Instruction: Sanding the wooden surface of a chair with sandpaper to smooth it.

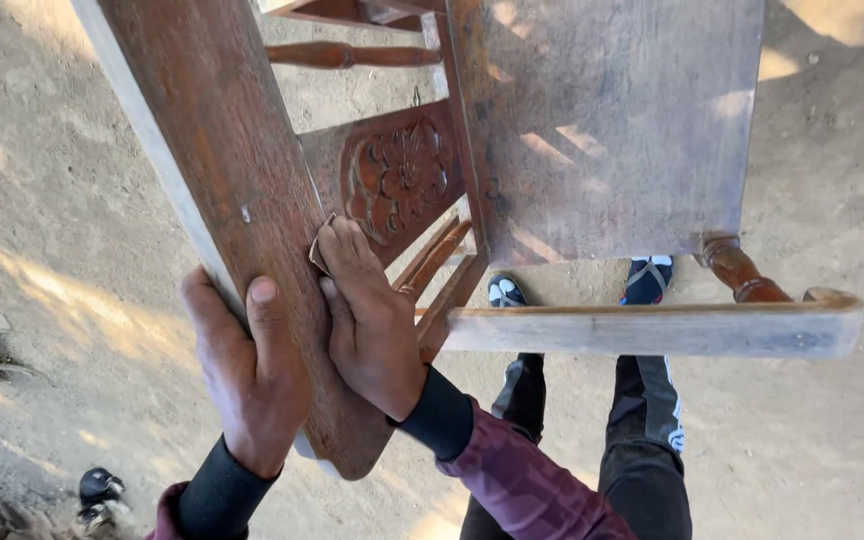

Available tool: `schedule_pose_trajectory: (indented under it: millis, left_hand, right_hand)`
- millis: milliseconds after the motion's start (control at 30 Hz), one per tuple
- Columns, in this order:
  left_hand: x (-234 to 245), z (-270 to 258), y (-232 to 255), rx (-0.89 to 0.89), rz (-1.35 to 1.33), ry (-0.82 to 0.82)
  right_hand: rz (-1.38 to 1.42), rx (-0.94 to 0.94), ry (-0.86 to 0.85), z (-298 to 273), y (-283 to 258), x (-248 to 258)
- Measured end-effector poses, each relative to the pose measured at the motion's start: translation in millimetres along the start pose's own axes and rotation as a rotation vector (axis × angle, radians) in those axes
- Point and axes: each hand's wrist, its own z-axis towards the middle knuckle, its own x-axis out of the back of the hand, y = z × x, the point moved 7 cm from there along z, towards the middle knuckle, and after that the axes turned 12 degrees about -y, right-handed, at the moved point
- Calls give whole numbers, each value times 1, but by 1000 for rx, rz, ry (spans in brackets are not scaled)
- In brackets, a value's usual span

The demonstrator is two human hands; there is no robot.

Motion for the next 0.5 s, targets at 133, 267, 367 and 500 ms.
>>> schedule_pose_trajectory:
  millis: [133,267,367,500]
  left_hand:
    - [-1,-6,2,-9,6,-52]
    - [3,-2,1,-53,25,0]
    - [2,-1,7,-95,4,-15]
    - [3,-1,7,-80,33,6]
  right_hand:
    - [-102,-49,143,30,16,6]
    - [-13,-31,46,2,-30,5]
    - [-95,-17,131,35,-3,14]
    - [-138,-28,209,36,-5,14]
